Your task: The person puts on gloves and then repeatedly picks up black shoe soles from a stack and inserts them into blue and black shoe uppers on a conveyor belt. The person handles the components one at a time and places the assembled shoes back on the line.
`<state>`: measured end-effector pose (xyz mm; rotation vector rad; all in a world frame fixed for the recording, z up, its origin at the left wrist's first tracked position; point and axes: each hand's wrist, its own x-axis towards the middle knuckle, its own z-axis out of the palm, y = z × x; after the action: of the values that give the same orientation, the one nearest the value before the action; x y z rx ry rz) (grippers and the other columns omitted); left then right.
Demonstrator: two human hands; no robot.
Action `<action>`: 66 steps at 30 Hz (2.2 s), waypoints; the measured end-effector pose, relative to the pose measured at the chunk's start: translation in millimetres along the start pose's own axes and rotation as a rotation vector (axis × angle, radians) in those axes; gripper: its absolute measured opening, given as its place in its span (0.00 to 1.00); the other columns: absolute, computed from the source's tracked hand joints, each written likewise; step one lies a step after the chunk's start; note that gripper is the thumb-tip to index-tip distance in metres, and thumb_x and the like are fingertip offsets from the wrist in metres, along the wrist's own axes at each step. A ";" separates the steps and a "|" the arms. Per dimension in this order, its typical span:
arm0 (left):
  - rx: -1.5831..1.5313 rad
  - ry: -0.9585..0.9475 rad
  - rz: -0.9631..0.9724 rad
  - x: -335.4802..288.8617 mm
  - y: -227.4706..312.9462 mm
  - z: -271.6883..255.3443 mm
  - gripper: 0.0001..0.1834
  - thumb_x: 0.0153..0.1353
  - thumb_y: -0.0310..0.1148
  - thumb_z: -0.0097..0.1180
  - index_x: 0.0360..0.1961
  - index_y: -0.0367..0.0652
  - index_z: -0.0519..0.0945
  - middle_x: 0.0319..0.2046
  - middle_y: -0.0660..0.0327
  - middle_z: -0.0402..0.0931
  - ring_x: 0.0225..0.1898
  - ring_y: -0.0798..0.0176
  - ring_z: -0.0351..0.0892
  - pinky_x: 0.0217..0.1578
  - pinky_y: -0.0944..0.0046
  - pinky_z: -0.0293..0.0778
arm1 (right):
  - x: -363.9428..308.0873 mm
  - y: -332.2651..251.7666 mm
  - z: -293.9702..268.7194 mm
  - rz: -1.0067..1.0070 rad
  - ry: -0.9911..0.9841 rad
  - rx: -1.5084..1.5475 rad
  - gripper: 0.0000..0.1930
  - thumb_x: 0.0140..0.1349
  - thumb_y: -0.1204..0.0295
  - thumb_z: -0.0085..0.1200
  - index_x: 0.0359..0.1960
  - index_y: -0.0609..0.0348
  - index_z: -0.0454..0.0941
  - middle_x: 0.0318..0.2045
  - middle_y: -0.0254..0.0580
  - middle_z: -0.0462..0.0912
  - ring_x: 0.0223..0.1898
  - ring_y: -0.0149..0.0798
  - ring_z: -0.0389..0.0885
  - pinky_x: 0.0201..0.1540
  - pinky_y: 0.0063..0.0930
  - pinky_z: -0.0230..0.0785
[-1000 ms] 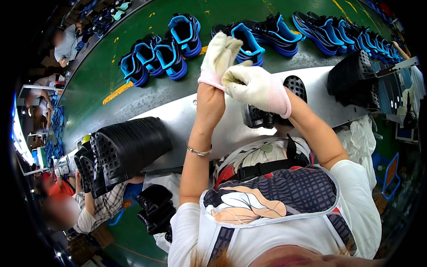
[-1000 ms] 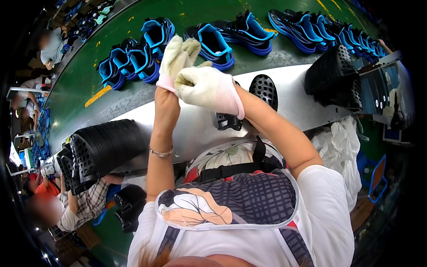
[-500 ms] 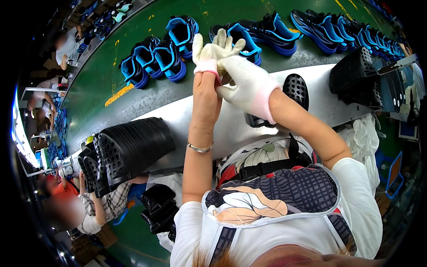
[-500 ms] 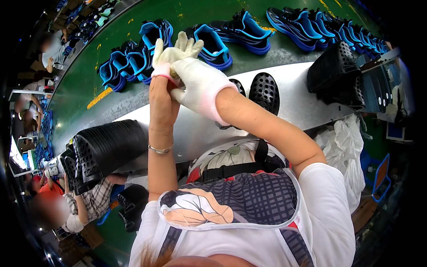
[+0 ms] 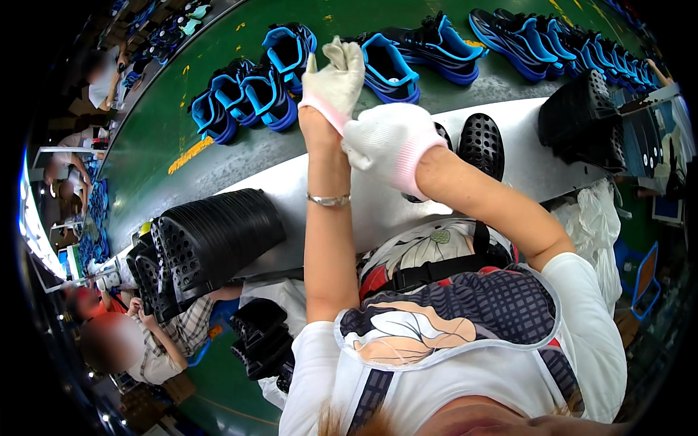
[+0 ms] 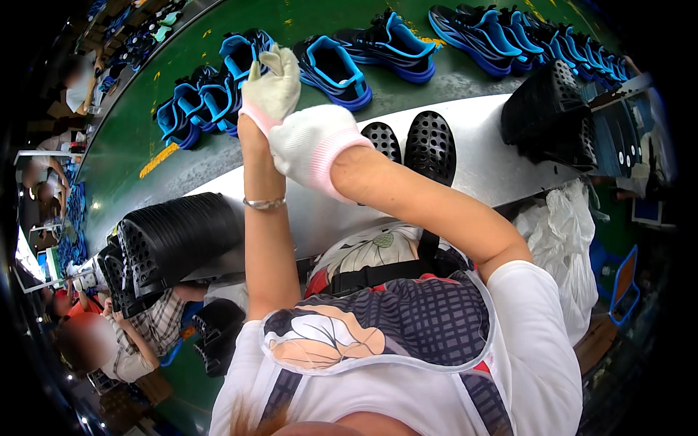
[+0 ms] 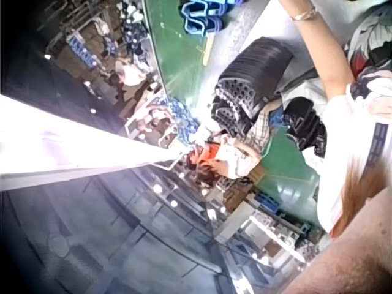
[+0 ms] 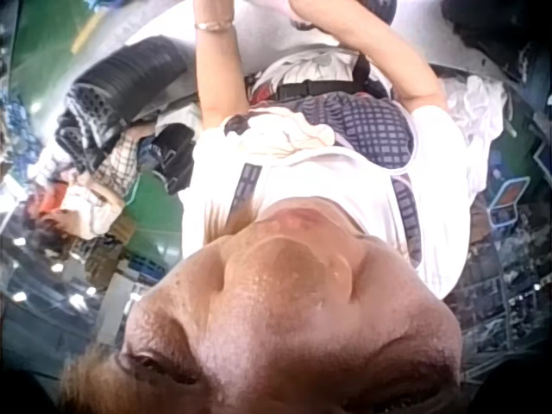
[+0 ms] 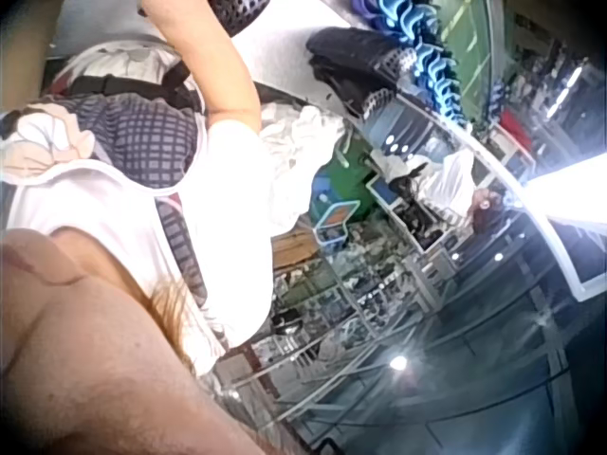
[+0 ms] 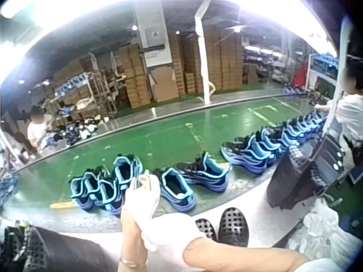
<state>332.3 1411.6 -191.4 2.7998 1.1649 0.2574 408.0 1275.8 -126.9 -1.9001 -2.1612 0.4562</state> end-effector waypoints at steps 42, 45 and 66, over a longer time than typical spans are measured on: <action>-1.474 0.200 -0.205 -84.0 52.2 -30.6 0.25 0.61 0.18 0.45 0.62 0.32 0.69 0.60 0.53 0.71 0.60 0.57 0.71 0.61 0.63 0.66 | 12.4 99.1 -13.5 0.172 0.675 0.823 0.12 0.66 0.68 0.55 0.46 0.63 0.80 0.40 0.36 0.81 0.42 0.27 0.78 0.47 0.21 0.71; -0.851 0.299 0.084 -74.2 48.3 -32.6 0.34 0.51 0.11 0.46 0.63 0.36 0.69 0.62 0.50 0.69 0.64 0.50 0.67 0.62 0.58 0.65 | -4.0 62.6 -25.5 -0.015 0.562 0.536 0.17 0.56 0.61 0.58 0.38 0.62 0.81 0.32 0.47 0.81 0.39 0.44 0.81 0.45 0.34 0.73; -1.761 0.042 -0.210 -72.0 42.4 -28.7 0.24 0.57 0.18 0.43 0.57 0.34 0.73 0.55 0.51 0.73 0.54 0.56 0.75 0.56 0.60 0.70 | 2.3 34.5 -15.9 0.136 0.013 1.090 0.13 0.63 0.63 0.52 0.30 0.61 0.74 0.23 0.30 0.72 0.21 0.22 0.66 0.22 0.19 0.57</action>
<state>306.3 1331.3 -165.2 1.1108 0.5748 0.7902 445.2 1283.2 -125.3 -1.3544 -1.2631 1.2936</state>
